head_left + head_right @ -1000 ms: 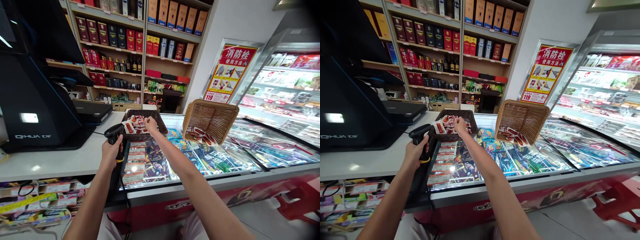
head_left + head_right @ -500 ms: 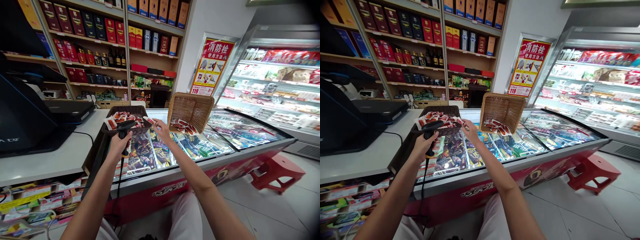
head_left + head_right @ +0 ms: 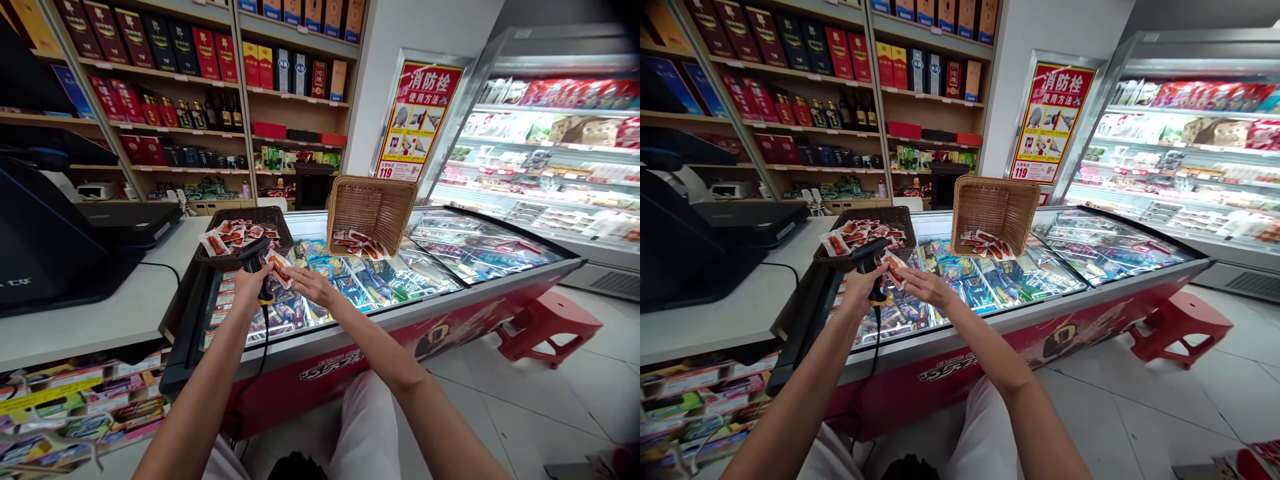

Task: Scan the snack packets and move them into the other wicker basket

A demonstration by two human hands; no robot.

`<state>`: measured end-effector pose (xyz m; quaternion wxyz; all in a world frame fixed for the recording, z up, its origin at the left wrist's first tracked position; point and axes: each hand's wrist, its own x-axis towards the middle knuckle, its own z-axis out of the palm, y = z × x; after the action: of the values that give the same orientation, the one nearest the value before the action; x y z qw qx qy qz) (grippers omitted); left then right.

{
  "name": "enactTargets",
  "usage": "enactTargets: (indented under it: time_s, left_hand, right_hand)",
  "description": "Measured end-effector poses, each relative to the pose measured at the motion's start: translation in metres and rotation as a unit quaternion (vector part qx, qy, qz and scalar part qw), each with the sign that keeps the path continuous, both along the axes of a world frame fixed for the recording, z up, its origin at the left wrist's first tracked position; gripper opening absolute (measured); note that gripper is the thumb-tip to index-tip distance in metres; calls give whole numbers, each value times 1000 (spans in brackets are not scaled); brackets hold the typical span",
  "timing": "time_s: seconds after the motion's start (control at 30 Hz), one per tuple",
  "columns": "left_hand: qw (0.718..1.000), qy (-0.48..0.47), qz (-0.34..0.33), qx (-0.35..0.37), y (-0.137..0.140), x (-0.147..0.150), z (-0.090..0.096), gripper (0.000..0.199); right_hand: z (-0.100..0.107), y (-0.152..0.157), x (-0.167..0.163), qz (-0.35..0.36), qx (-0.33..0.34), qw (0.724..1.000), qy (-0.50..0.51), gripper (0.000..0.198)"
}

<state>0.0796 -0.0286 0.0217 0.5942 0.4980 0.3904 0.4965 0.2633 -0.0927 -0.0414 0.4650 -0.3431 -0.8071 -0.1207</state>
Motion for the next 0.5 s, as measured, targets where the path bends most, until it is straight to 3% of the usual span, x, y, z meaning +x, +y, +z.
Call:
enactTargets:
  time_s: [0.17, 0.23, 0.3, 0.4, 0.43, 0.5]
  left_hand:
    - [999, -29, 33, 1, 1, 1, -1, 51]
    - [998, -24, 54, 8, 1, 2, 0, 47]
    - [998, -16, 63, 12, 1, 2, -1, 43]
    - [998, -12, 64, 20, 2, 0, -1, 43]
    - [998, -8, 61, 25, 2, -2, -1, 43]
    - [998, 12, 43, 36, 1, -5, -1, 44]
  right_hand:
    - [-12, -5, -20, -100, -17, 983, 151, 6]
    - [-13, -6, -34, -121, -52, 957, 257, 19]
    - [-11, -4, -46, -106, -118, 905, 395, 38]
    - [-4, 5, -54, -39, -236, 798, 552, 55]
    - [1, 9, -53, -21, -267, 773, 575, 58]
    - [12, 13, -48, 0, -307, 752, 584, 60]
